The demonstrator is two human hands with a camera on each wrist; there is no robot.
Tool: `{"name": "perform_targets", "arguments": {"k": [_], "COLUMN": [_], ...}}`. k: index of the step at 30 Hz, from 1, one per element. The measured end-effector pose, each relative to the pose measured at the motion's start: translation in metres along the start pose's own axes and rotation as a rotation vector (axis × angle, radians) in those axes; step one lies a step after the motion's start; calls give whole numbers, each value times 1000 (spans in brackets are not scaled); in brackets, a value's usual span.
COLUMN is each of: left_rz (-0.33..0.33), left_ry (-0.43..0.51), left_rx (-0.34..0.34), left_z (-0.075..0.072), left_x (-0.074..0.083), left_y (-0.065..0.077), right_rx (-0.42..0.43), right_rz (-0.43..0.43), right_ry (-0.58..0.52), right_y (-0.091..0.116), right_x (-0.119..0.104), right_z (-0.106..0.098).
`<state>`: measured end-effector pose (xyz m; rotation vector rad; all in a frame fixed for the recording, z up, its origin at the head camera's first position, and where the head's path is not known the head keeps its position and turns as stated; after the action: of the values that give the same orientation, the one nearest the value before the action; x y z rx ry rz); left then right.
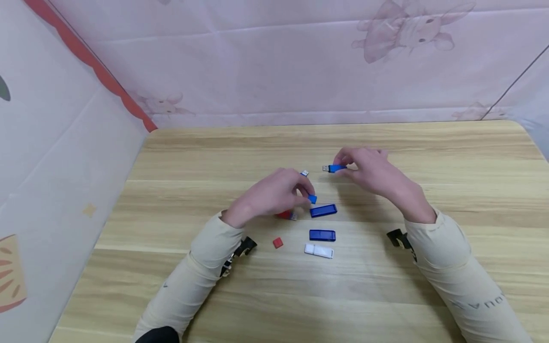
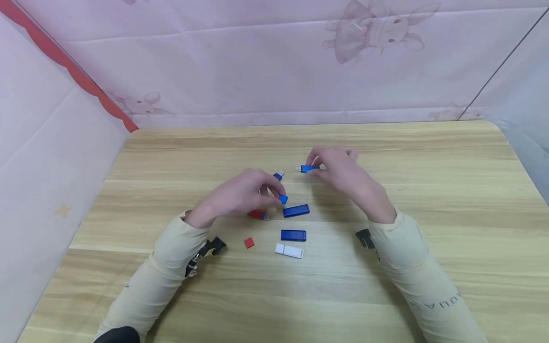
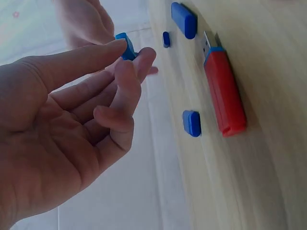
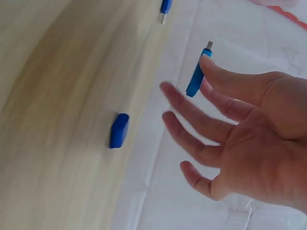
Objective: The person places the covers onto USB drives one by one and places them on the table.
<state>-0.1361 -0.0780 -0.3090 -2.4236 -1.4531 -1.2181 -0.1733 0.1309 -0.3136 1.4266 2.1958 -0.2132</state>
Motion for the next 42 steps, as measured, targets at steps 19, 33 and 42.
{"name": "perform_targets", "arguments": {"k": [19, 33, 42], "left_rz": [0, 22, 24], "left_ry": [256, 304, 279], "left_rx": [292, 287, 278], "left_z": [-28, -27, -28], "left_x": [-20, -20, -20], "left_y": [0, -3, -3], "right_rx": [-25, -21, -33], "right_rz": [-88, -105, -128], "right_ry": [-282, -304, -298], "right_y": [7, 6, 4], "right_x": [-9, -10, -13], "right_z": [-3, -1, 1]}}
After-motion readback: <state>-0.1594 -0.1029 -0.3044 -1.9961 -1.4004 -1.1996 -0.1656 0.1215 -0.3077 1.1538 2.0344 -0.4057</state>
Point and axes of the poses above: each hand's wrist, its own y-axis away from the middle knuckle, its own z-axis out of the palm, x = y × z, the point moved 3 cm from there along -y, towards the middle knuckle, and after that the axes turned 5 degrees about y, right-handed, at the moved point
